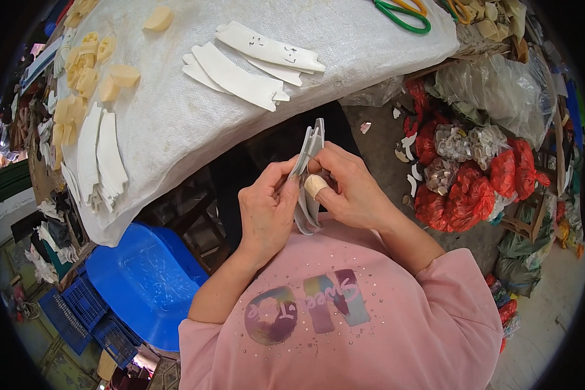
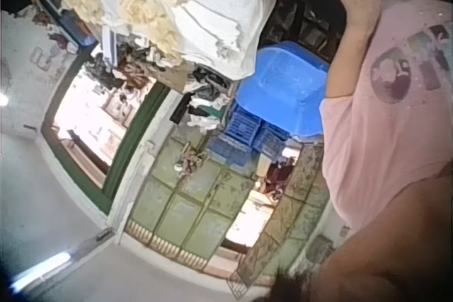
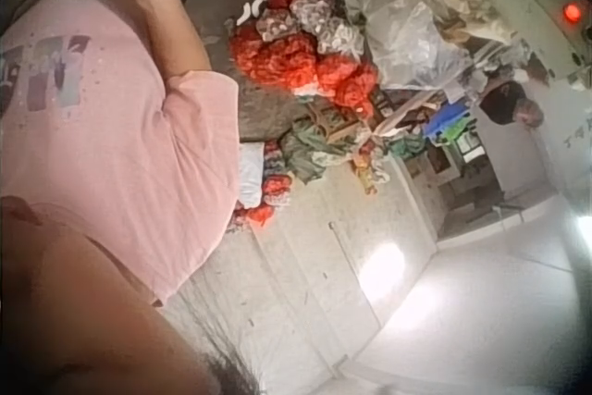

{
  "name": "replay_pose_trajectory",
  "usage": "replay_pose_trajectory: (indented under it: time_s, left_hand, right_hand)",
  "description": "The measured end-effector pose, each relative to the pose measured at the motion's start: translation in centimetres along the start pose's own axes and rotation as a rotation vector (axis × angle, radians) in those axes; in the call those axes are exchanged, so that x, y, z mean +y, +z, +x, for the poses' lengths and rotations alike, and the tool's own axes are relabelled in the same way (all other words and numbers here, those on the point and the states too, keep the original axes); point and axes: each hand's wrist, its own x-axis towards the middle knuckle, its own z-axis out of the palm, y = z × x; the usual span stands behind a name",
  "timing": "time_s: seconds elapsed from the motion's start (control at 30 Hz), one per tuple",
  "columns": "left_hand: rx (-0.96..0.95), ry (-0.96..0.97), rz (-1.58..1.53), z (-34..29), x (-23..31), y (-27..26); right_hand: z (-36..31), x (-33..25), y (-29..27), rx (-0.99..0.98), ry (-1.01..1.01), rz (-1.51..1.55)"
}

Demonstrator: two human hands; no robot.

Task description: Sorting and organizing white shoe upper components and yellow heel components on a workbench.

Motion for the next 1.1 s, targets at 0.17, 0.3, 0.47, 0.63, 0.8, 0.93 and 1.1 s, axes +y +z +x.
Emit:
replay_pose_trajectory:
  time_s: [0.17,0.3,0.47,0.63,0.8,0.93,1.1]
  left_hand:
    - [-0.022,0.006,-0.115,0.2,0.1,0.3]
    - [0.005,-0.015,-0.129,0.3,-0.1,0.1]
    - [0.12,-0.056,-0.554,1.3,0.2,-0.3]
    - [0.183,0.124,-0.7,2.9,2.2,-3.3]
    - [0.452,0.777,-0.134,7.2,6.4,-7.4]
    - [0.427,1.003,0.565,10.9,5.4,-7.5]
    - [0.196,0.726,0.701,11.4,-0.5,-7.0]
  right_hand:
    - [0.2,-0.5,0.1,0.011,0.011,-0.106]
    - [0.4,-0.5,-0.1,-0.027,0.0,-0.108]
    - [0.2,1.5,-0.5,0.153,0.153,0.355]
    - [2.2,2.1,-3.8,0.473,0.12,0.566]
    - [5.6,-1.5,-11.0,0.476,0.031,0.124]
    - [10.0,-4.4,-12.3,0.462,-0.198,-0.5]
    - [15.0,-5.9,-7.6,0.234,-0.318,-1.082]
